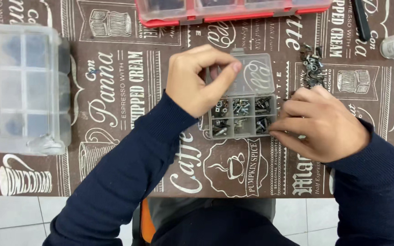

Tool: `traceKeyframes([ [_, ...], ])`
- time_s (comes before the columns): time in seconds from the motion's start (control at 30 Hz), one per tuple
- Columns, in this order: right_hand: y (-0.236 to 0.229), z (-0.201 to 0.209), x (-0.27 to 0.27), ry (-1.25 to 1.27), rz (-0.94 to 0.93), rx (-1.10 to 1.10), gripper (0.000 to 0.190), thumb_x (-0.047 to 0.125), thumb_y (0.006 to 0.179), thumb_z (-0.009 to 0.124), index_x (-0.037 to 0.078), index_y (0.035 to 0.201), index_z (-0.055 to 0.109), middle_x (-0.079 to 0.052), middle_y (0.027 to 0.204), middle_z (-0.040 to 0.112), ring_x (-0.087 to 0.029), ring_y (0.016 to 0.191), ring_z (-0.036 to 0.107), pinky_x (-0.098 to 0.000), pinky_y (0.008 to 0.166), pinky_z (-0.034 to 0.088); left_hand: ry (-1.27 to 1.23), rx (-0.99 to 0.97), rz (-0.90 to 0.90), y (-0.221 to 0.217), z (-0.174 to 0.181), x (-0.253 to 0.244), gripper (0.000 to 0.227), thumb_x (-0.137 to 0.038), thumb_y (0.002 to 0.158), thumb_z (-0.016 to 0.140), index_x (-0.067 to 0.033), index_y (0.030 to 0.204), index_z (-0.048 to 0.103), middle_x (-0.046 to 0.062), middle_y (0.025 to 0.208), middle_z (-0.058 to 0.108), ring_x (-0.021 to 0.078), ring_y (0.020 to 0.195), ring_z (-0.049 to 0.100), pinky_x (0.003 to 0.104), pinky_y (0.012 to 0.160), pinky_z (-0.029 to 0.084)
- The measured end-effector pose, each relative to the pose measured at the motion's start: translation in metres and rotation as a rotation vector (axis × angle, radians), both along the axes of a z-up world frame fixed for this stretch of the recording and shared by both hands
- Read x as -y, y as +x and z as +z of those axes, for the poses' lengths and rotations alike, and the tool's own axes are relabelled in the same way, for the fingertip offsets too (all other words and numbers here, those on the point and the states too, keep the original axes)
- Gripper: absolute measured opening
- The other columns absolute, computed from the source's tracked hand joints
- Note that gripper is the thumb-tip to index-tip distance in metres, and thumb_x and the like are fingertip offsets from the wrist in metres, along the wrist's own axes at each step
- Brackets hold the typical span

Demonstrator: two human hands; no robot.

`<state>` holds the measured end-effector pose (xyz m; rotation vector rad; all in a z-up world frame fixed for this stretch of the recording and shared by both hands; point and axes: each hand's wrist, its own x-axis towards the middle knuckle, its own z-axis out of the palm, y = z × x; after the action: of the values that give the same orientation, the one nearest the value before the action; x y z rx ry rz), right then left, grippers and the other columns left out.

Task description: The person sorts small metal screws from a pile on the table into the compartments of a small plastic organizer box. The hands repeatedly pick up screws and place them into the box's sections.

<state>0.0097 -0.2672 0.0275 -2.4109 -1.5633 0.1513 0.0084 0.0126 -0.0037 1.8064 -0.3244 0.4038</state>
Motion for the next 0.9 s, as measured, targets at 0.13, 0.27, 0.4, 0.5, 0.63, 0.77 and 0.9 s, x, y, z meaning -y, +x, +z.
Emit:
traceKeyframes([
  [0.13,-0.002,0.007,-0.005,-0.048,0.034,0.051,0.012,0.023,0.095,0.073,0.017,0.086,0.068,0.001,0.078,0.056,-0.023,0.072,0.049,-0.0396,0.066,0.033,-0.021,-0.031,0.045,0.002,-0.003,-0.001,0.010,-0.015,0.092,0.072,-0.0094,0.086,0.078,-0.001,0.073,0.068,0.0088,0.062,0.053,0.026,0.057,0.047],
  [0.27,-0.003,0.020,-0.011,-0.024,0.019,0.016,0.012,0.021,0.093,0.074,0.011,0.091,0.068,-0.004,0.080,0.058,-0.022,0.072,0.051,-0.0381,0.064,0.037,-0.030,-0.046,0.038,0.003,-0.007,0.000,0.010,-0.017,0.092,0.072,-0.0113,0.085,0.077,-0.002,0.076,0.071,0.0080,0.061,0.054,0.025,0.059,0.049],
  [0.4,-0.007,0.021,-0.038,0.070,0.167,-0.082,0.010,0.018,0.097,0.067,0.008,0.099,0.068,-0.005,0.084,0.057,-0.022,0.076,0.052,-0.0381,0.062,0.037,-0.019,-0.041,0.043,0.003,-0.009,0.001,0.009,-0.017,0.091,0.072,-0.0127,0.084,0.077,-0.003,0.074,0.069,0.0078,0.060,0.053,0.026,0.060,0.047],
  [0.5,-0.007,0.017,-0.065,-0.007,0.215,-0.088,0.014,0.017,0.106,0.052,0.011,0.105,0.064,-0.003,0.088,0.054,-0.024,0.072,0.050,-0.0391,0.063,0.036,-0.006,-0.040,0.046,0.003,-0.007,0.001,0.009,-0.018,0.091,0.072,-0.0128,0.084,0.076,-0.003,0.074,0.069,0.0082,0.060,0.053,0.026,0.061,0.047],
  [0.63,-0.003,0.003,-0.072,-0.033,0.178,-0.042,0.014,0.004,0.100,0.055,0.012,0.105,0.065,-0.005,0.096,0.056,-0.024,0.075,0.052,-0.0404,0.062,0.039,0.006,-0.031,0.046,0.003,-0.009,0.001,0.009,-0.017,0.091,0.072,-0.0135,0.084,0.076,-0.004,0.075,0.069,0.0083,0.060,0.053,0.027,0.061,0.047],
  [0.77,0.001,0.002,-0.070,0.018,0.158,-0.024,0.023,0.000,0.097,0.057,0.013,0.112,0.069,-0.007,0.099,0.056,-0.025,0.070,0.050,-0.0406,0.061,0.039,0.000,-0.041,0.041,0.003,-0.008,0.001,0.009,-0.018,0.090,0.071,-0.0138,0.084,0.076,-0.004,0.072,0.067,0.0085,0.059,0.053,0.027,0.061,0.047],
  [0.9,0.000,0.010,-0.069,0.059,0.177,-0.035,0.011,0.006,0.097,0.064,0.012,0.103,0.071,-0.007,0.093,0.056,-0.023,0.069,0.051,-0.0385,0.059,0.037,0.004,-0.037,0.036,0.003,-0.008,0.002,0.009,-0.018,0.091,0.072,-0.0130,0.084,0.076,-0.004,0.075,0.069,0.0085,0.059,0.052,0.027,0.060,0.046],
])
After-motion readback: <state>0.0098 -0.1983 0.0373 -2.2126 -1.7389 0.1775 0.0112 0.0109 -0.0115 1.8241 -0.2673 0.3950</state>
